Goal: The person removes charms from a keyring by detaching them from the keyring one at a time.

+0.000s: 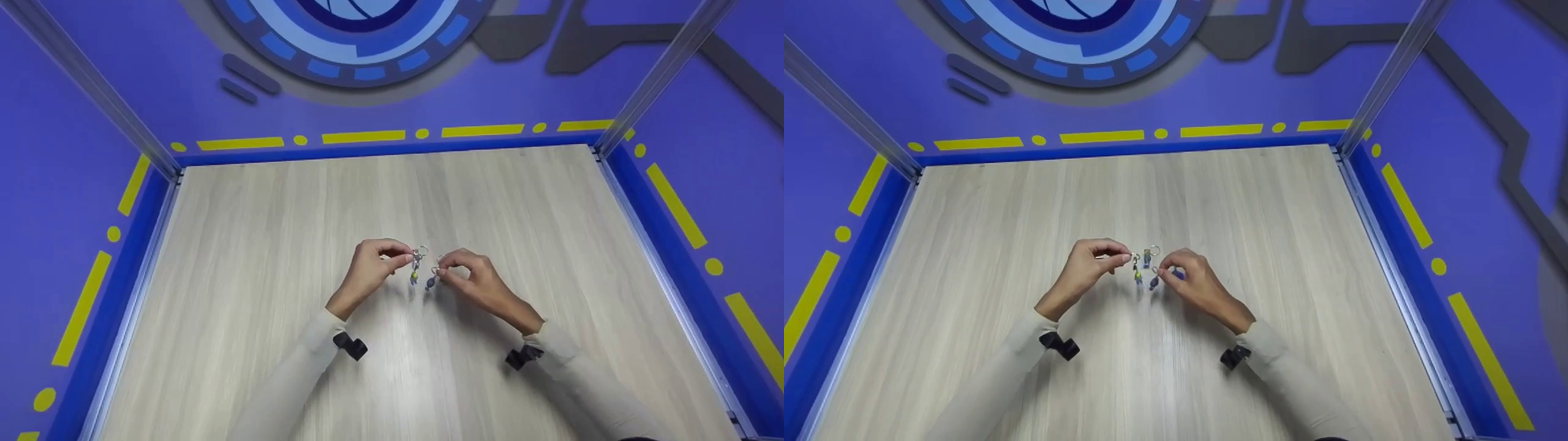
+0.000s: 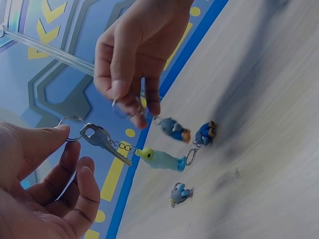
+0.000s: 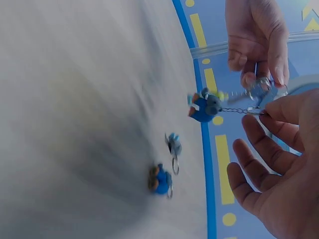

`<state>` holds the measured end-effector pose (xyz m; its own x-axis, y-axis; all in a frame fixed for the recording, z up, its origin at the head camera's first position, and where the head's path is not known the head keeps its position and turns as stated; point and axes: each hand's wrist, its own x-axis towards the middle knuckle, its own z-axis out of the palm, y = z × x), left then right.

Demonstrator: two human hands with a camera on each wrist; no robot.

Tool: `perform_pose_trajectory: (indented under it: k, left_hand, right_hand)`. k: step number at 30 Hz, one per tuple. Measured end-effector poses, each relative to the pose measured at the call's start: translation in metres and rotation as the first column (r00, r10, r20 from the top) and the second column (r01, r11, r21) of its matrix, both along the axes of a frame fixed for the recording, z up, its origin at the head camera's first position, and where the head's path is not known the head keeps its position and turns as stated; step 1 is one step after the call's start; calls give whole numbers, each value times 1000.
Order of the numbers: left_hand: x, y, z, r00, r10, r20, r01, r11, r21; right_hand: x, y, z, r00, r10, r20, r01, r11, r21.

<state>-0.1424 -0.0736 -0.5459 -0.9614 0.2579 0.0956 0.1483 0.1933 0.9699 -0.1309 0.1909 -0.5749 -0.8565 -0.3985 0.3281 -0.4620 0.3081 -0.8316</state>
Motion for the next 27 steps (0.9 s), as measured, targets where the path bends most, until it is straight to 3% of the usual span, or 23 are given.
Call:
perform_pose_trajectory:
  k: [12,18,27]
  left_hand:
    - [5,-16,-5,1000,26,6,-26,1000,-12]
    - [10,-19,-7,999,37,27,-36,999,-16]
    - [13,-25,-8,998,52,30,-52,998,-29]
  right_hand:
    - [10,55,-8,999,15,49,-26,972,232]
    - [0,66,-13,999,-13,48,-2,959,284]
    - [-27,74,-20,998,-38,42,22,944,329]
